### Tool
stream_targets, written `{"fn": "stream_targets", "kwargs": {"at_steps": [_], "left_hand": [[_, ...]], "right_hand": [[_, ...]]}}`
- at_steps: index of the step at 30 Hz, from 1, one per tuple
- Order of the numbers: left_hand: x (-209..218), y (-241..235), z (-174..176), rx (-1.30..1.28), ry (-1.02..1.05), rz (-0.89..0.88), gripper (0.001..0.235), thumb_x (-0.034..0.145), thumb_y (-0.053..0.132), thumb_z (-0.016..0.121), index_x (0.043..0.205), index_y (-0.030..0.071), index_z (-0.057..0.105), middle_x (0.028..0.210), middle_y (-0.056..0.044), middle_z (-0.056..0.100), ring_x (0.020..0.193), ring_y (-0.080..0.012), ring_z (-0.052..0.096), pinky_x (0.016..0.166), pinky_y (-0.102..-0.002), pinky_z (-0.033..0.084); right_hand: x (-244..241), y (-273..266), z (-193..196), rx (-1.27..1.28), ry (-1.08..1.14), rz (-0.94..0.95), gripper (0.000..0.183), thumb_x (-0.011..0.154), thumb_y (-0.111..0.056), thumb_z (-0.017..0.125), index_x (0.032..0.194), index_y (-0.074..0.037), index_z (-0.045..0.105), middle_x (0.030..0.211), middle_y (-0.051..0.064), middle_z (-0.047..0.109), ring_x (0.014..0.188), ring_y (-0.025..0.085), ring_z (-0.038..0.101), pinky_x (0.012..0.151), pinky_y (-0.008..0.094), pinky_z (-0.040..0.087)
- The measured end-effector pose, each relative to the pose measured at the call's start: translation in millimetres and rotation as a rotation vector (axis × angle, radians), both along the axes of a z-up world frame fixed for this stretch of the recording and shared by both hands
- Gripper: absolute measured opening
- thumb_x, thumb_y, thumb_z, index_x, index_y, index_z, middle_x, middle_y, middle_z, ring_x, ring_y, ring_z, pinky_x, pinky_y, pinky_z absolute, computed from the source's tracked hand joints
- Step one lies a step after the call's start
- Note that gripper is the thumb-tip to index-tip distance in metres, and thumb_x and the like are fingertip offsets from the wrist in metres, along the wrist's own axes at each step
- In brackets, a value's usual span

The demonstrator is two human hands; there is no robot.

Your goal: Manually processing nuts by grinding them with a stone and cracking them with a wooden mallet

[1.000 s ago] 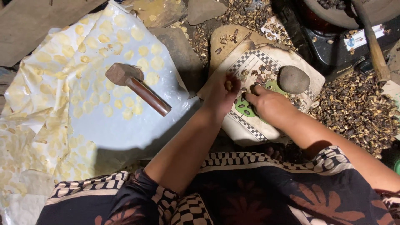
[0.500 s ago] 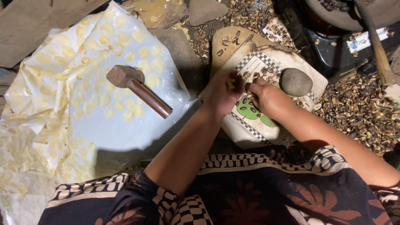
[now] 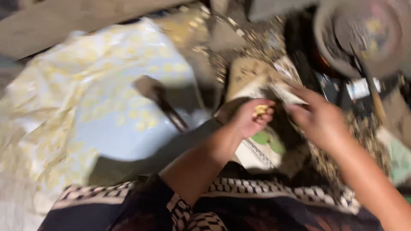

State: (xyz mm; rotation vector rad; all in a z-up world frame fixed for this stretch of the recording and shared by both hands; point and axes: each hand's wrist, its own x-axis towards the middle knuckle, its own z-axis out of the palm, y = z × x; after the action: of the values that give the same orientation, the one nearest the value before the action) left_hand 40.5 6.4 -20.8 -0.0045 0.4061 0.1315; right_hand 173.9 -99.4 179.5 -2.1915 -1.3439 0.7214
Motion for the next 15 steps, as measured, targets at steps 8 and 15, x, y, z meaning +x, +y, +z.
{"fn": "stream_targets", "kwargs": {"at_steps": [8, 15], "left_hand": [[-159, 201, 262, 1.392, 0.409, -0.069, 0.032, 0.096, 0.030, 0.062, 0.121, 0.014, 0.074, 0.104, -0.006, 0.075, 0.074, -0.0094, 0.064, 0.065, -0.021, 0.054], [-451, 282, -60, 2.087, 1.555, 0.870, 0.013, 0.099, 0.036, 0.072, 0.089, 0.029, 0.075, 0.082, 0.006, 0.072, 0.074, -0.0194, 0.071, 0.069, -0.030, 0.054]], "right_hand": [[-51, 56, 86, 0.186, -0.067, 0.302, 0.024, 0.105, -0.015, 0.059, 0.124, -0.006, 0.069, 0.119, 0.010, 0.073, 0.103, 0.027, 0.070, 0.093, 0.037, 0.051], [-230, 190, 28, -0.279, -0.310, 0.613, 0.062, 0.091, -0.048, 0.069, 0.136, -0.005, 0.063, 0.122, 0.022, 0.072, 0.119, 0.044, 0.067, 0.099, 0.059, 0.055]]}}
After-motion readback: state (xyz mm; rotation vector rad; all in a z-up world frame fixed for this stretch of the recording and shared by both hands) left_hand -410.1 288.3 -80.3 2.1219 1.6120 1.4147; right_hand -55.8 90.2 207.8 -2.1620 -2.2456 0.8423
